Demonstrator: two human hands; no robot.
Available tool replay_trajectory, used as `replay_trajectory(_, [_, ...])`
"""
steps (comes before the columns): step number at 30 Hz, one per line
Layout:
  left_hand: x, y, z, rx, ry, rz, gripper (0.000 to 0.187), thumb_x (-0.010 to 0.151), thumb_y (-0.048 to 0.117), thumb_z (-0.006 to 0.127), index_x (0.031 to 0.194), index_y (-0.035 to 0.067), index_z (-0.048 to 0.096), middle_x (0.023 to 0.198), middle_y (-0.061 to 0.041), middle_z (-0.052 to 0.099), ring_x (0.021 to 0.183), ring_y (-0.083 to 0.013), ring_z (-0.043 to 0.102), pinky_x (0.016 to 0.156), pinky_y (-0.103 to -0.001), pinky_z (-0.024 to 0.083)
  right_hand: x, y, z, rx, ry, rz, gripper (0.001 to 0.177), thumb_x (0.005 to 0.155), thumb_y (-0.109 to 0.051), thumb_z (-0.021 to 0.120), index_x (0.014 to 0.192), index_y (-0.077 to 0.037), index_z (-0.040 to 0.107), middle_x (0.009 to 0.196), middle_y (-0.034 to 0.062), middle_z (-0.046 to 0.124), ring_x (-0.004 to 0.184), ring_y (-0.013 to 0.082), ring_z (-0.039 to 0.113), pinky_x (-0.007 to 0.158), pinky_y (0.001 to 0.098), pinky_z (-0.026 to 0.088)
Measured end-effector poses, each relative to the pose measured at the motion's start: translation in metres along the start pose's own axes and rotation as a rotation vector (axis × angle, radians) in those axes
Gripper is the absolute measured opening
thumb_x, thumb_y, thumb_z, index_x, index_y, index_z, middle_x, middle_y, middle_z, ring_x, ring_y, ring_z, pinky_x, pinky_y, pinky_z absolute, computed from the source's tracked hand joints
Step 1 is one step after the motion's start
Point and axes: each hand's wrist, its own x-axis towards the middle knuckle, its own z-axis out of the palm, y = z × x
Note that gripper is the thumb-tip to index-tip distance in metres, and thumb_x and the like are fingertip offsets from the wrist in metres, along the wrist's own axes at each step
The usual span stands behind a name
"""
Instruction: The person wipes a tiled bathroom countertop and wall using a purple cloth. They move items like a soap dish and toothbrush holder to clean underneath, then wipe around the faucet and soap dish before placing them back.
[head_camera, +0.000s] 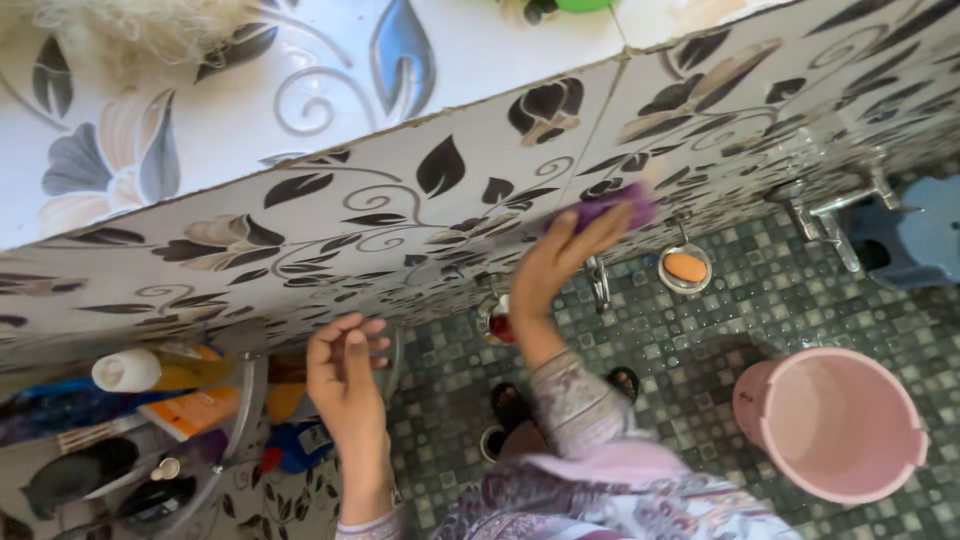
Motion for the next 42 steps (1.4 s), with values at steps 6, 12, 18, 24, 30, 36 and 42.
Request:
replay_trajectory(6, [-0.001, 0.005, 0.011, 0.008, -0.001, 0.001, 0.017, 0.107, 0.015, 0.053, 0.119, 0.004, 0.058, 0.108, -0.007, 0.072, 0.089, -0.011, 0.066, 0.075, -0.024, 0.051, -0.087, 0.004, 0.022, -0.047, -0.349, -0.438, 0.073, 0.112, -0.029, 0.039, 0.166, -0.004, -0.002, 0.175, 0.022, -0.008, 0.163, 0.036, -0.007, 0.136, 0.0453, -0.001])
replay_trajectory(12, [0.001, 0.011, 0.001, 0.016, 0.024, 0.04, 0.019, 0.107, 0.015, 0.054, 0.122, 0.004, 0.058, 0.108, -0.007, 0.072, 0.09, -0.0117, 0.067, 0.076, -0.025, 0.052, -0.008, 0.062, 0.003, -0.181, -0.084, -0.001, 0.068, 0.115, -0.025, 0.039, 0.164, 0.009, 0.006, 0.175, 0.0284, -0.001, 0.165, 0.0417, 0.0, 0.136, 0.0486, 0.001])
replay_trajectory(18, [0.005, -0.001, 0.021, -0.012, -0.016, 0.031, 0.019, 0.107, 0.014, 0.053, 0.122, 0.004, 0.058, 0.108, -0.008, 0.073, 0.089, -0.0116, 0.066, 0.076, -0.025, 0.052, -0.101, 0.0, 0.009, -0.051, -0.462, -0.074, 0.075, 0.11, -0.024, 0.044, 0.16, 0.01, 0.001, 0.17, 0.0306, -0.009, 0.161, 0.0428, -0.004, 0.13, 0.0486, 0.005])
replay_trajectory(24, [0.007, -0.006, 0.023, -0.039, -0.057, 0.041, 0.018, 0.107, 0.013, 0.054, 0.122, 0.003, 0.057, 0.107, -0.009, 0.072, 0.091, -0.0115, 0.067, 0.077, -0.025, 0.051, 0.012, 0.008, -0.004, -0.045, -0.108, -0.155, 0.07, 0.117, -0.03, 0.032, 0.164, 0.007, -0.006, 0.174, 0.025, -0.01, 0.164, 0.0375, -0.01, 0.134, 0.0492, -0.005])
replay_trajectory(30, [-0.003, -0.012, 0.016, -0.046, -0.06, -0.002, 0.018, 0.106, 0.014, 0.054, 0.12, 0.003, 0.057, 0.105, -0.009, 0.073, 0.086, -0.012, 0.066, 0.075, -0.025, 0.05, 0.086, -0.025, -0.009, -0.087, 0.004, -0.349, 0.073, 0.116, -0.046, 0.03, 0.168, -0.003, 0.002, 0.177, 0.0177, -0.005, 0.167, 0.0335, -0.007, 0.137, 0.0509, -0.004])
replay_trajectory(36, [-0.005, 0.011, 0.024, 0.013, -0.049, 0.064, 0.018, 0.107, 0.014, 0.054, 0.119, 0.002, 0.058, 0.105, -0.008, 0.072, 0.09, -0.0127, 0.066, 0.077, -0.026, 0.053, -0.047, -0.001, 0.026, -0.338, -0.431, -0.962, 0.073, 0.108, -0.047, 0.059, 0.162, -0.006, 0.033, 0.173, 0.0173, 0.01, 0.162, 0.0366, -0.004, 0.128, 0.0615, -0.004])
replay_trajectory(42, [-0.005, 0.014, 0.007, -0.007, -0.014, 0.08, 0.021, 0.106, 0.015, 0.055, 0.123, 0.003, 0.058, 0.106, -0.008, 0.072, 0.088, -0.013, 0.066, 0.077, -0.026, 0.052, 0.053, 0.064, -0.043, -0.279, -0.369, -0.584, 0.079, 0.103, -0.022, 0.049, 0.164, 0.001, 0.004, 0.173, 0.0251, 0.004, 0.162, 0.0427, -0.001, 0.133, 0.0498, 0.002])
